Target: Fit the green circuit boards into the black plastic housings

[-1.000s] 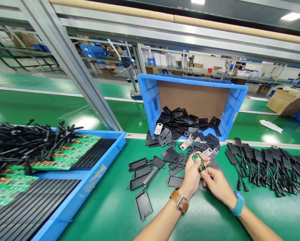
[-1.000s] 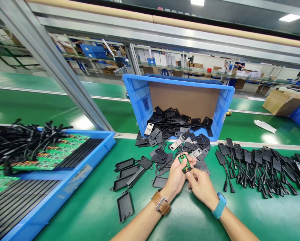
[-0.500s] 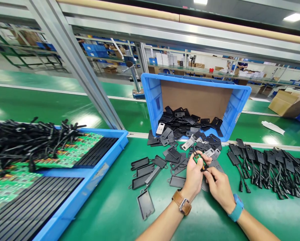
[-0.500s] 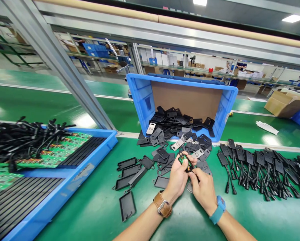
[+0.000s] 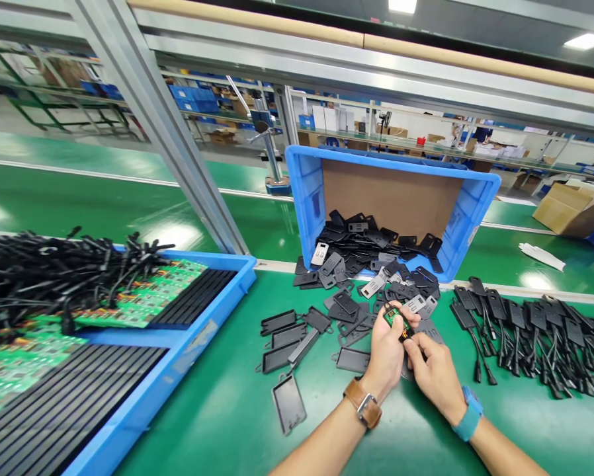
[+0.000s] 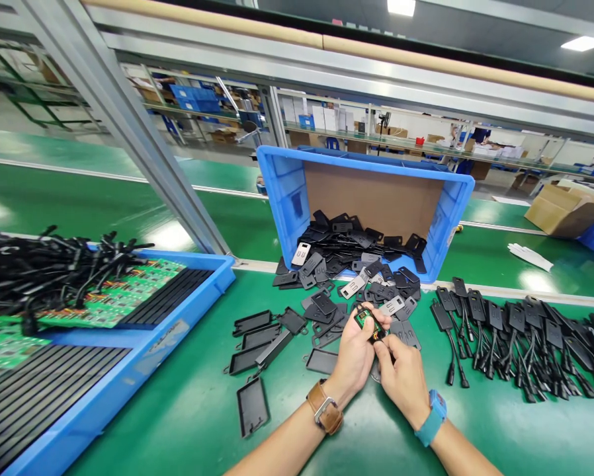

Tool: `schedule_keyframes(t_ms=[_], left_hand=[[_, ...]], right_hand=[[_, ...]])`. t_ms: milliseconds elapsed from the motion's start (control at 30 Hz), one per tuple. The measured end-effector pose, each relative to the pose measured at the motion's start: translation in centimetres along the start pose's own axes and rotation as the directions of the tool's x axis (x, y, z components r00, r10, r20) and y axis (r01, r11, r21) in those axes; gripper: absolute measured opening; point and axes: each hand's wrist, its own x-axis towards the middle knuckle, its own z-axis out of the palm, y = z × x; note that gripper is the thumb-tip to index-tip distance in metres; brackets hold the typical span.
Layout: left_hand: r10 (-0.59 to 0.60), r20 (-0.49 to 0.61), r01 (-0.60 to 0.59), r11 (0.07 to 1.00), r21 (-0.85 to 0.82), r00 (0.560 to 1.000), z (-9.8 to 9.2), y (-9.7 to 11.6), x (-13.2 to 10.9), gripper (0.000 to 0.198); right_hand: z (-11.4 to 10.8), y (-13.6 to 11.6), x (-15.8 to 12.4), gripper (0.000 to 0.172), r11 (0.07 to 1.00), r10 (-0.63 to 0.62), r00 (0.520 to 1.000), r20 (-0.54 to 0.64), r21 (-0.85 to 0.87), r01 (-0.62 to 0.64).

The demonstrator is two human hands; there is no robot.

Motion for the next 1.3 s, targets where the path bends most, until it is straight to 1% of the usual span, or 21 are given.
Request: schedule_keyframes(t_ms=[100, 267, 367, 467, 533, 667, 733, 833, 867, 933, 1000, 1033, 1100, 1133, 1200, 1233, 1300], left_hand=[[0.027, -0.003, -0.027, 0.999, 0.019, 1.000, 0.1, 0.1, 0.0, 0.028], [0.077, -0.009, -0.076, 0.994, 0.080, 0.997, 0.5, 0.2, -0.3, 0.028], [0.069, -0.006, -0.068, 0.994, 0.091, 0.998, 0.6, 0.1, -0.5, 0.030], [0.044, 0.022, -0.046, 0.993, 0.107, 0.999, 0.5, 0.0, -0.6, 0.029], [0.030, 0.032, -0.034, 0.990, 0.138, 0.999, 0.3, 0.0, -0.5, 0.027], [0.004, 0.035, -0.010, 0.984, 0.178, 0.999, -0.1, -0.1, -0.3, 0.029], [-0.036, 0.049, 0.027, 0.985, 0.171, 0.998, -0.2, -0.3, -0.4, 0.031], [-0.087, 0.060, 0.077, 0.985, 0.152, 0.994, -0.3, -0.6, -0.5, 0.034], [-0.091, 0.061, 0.081, 0.986, 0.148, 0.994, -0.3, -0.7, -0.5, 0.035], [-0.088, 0.059, 0.079, 0.986, 0.146, 0.994, -0.4, -0.7, -0.5, 0.037], [-0.072, 0.033, 0.066, 0.986, 0.152, 0.997, -0.4, -0.6, -0.3, 0.038], [-0.056, 0.009, 0.054, 0.987, 0.153, 0.998, -0.4, -0.5, -0.1, 0.038], [-0.020, -0.052, 0.027, 0.988, 0.150, 0.998, -0.5, -0.2, 0.2, 0.039], [-0.007, -0.081, 0.019, 0.990, 0.141, 0.997, -0.6, 0.0, 0.4, 0.038], [-0.025, -0.109, 0.036, 0.994, 0.099, 0.994, -0.7, 0.2, 0.8, 0.037], [-0.054, -0.106, 0.061, 0.996, 0.067, 0.993, -0.8, 0.3, 0.9, 0.036], [-0.122, -0.073, 0.123, 0.992, 0.012, 0.990, -0.9, 0.4, 1.1, 0.038]], right_hand=[[0.0, -0.3, -0.1, 0.041, 0.999, 0.020, 1.000, 0.003, 0.026, -0.020], [-0.1, -0.2, 0.3, 0.046, 0.987, 0.090, 0.994, 0.059, 0.129, -0.097], [-0.2, 0.2, 0.5, 0.049, 0.976, 0.118, 0.988, 0.099, 0.172, -0.134], [-0.3, 0.7, 0.8, 0.050, 0.968, 0.129, 0.981, 0.143, 0.199, -0.156], [-0.5, 0.8, 0.9, 0.047, 0.969, 0.115, 0.985, 0.130, 0.203, -0.140], [-1.0, 0.6, 1.3, 0.037, 0.982, 0.027, 0.995, 0.098, 0.183, -0.045], [-1.2, 0.3, 1.4, 0.038, 0.978, -0.019, 0.996, 0.088, 0.208, 0.000], [-1.2, -0.1, 1.4, 0.041, 0.966, -0.067, 0.998, 0.022, 0.252, 0.059], [-1.2, -0.2, 1.4, 0.040, 0.966, -0.063, 0.998, 0.012, 0.253, 0.058], [-1.1, -0.3, 1.4, 0.037, 0.969, -0.030, 0.999, 0.033, 0.246, 0.021], [-1.4, 0.0, 1.6, 0.038, 0.969, 0.006, 0.999, 0.054, 0.248, -0.019], [-1.6, 0.3, 1.8, 0.040, 0.969, 0.022, 0.999, 0.044, 0.246, -0.032], [-2.5, 1.2, 2.3, 0.042, 0.980, 0.068, 0.997, -0.046, 0.188, -0.059], [-3.0, 1.9, 2.6, 0.042, 0.990, 0.094, 0.990, -0.105, 0.116, -0.082], [-4.1, 3.3, 3.1, 0.040, 0.985, 0.119, 0.973, -0.198, -0.103, -0.141], [-4.5, 3.9, 3.3, 0.039, 0.961, 0.119, 0.970, -0.214, -0.219, -0.166], [-4.9, 5.0, 3.4, 0.037, 0.899, 0.120, 0.974, -0.193, -0.395, -0.189]])
